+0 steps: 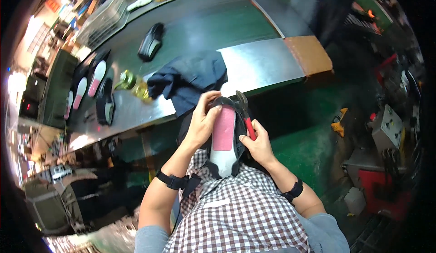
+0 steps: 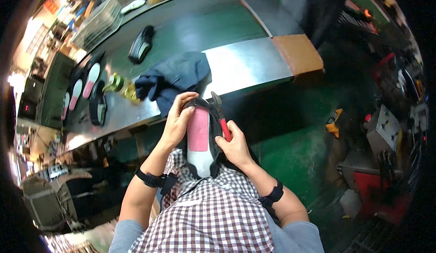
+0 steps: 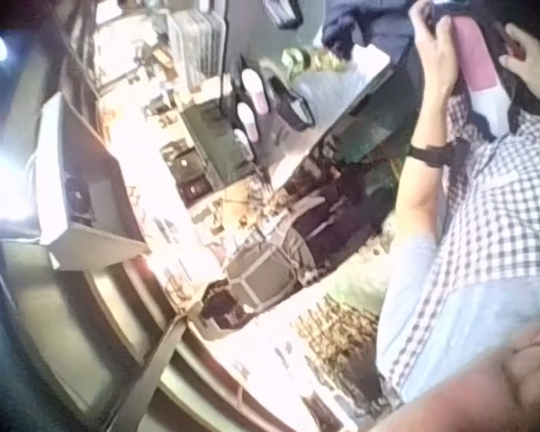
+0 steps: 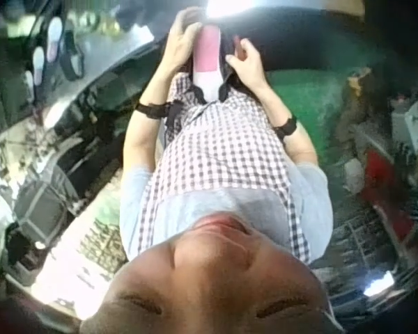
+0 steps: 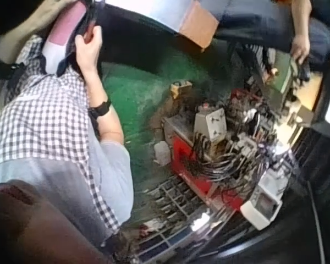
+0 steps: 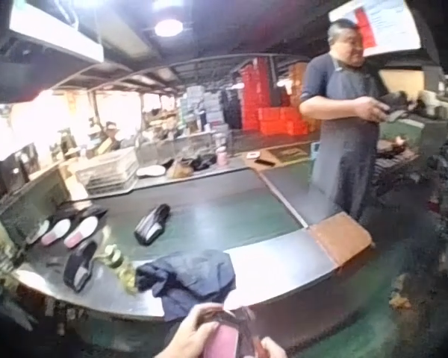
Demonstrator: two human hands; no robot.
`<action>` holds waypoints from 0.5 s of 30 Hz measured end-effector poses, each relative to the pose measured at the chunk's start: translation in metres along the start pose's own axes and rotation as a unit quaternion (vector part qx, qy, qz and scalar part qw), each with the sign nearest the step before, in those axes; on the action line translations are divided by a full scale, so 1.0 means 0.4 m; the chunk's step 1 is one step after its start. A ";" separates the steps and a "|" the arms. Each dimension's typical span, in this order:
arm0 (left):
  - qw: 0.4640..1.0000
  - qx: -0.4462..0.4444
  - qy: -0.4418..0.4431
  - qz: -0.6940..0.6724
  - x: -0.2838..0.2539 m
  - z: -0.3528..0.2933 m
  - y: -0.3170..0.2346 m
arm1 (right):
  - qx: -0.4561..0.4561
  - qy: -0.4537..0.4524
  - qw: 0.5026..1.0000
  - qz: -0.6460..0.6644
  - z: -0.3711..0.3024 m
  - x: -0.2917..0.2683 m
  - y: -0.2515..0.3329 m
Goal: Stretching shoe uppers onto lasts and securing them using pliers and manual pressure on a production line.
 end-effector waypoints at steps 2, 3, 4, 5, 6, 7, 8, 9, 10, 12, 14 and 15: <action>0.999 0.004 0.020 -0.031 0.037 0.068 -0.026 | -0.017 -0.030 0.998 0.057 0.018 -0.036 0.045; 0.999 0.003 0.039 -0.020 0.058 0.106 -0.036 | -0.030 -0.044 0.997 0.058 0.032 -0.057 0.063; 0.998 -0.013 0.056 -0.022 0.075 0.150 -0.028 | -0.051 -0.061 0.993 0.083 0.049 -0.082 0.084; 0.997 -0.009 0.073 -0.028 0.098 0.187 -0.046 | -0.072 -0.079 0.988 0.107 0.063 -0.112 0.102; 0.995 -0.004 0.094 -0.037 0.134 0.222 -0.073 | -0.085 -0.098 0.986 0.104 0.073 -0.148 0.115; 0.988 -0.008 0.131 -0.078 0.178 0.247 -0.097 | -0.087 -0.113 0.980 0.139 0.085 -0.181 0.117; 0.986 0.005 0.150 -0.078 0.212 0.272 -0.123 | -0.090 -0.125 0.972 0.176 0.098 -0.210 0.118; 0.983 0.000 0.170 -0.075 0.246 0.293 -0.136 | -0.097 -0.141 0.968 0.183 0.110 -0.238 0.117; 0.979 -0.006 0.190 -0.071 0.282 0.313 -0.147 | -0.097 -0.157 0.962 0.200 0.118 -0.266 0.115; 0.977 0.037 0.204 -0.045 0.335 0.363 -0.167 | -0.102 -0.169 0.956 0.218 0.141 -0.308 0.123; 0.974 0.055 0.221 -0.017 0.391 0.411 -0.173 | -0.118 -0.189 0.950 0.220 0.168 -0.366 0.127; 0.970 0.064 0.234 -0.015 0.420 0.429 -0.181 | -0.124 -0.193 0.948 0.223 0.182 -0.389 0.133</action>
Point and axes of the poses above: each hand's wrist, its own z-axis towards the middle knuckle, its own x-axis out of the palm, y = z × x, the point moved 9 cm from there along z, towards the middle knuckle, and after that the axes turned 8 degrees about z, right-handed, at the moved point
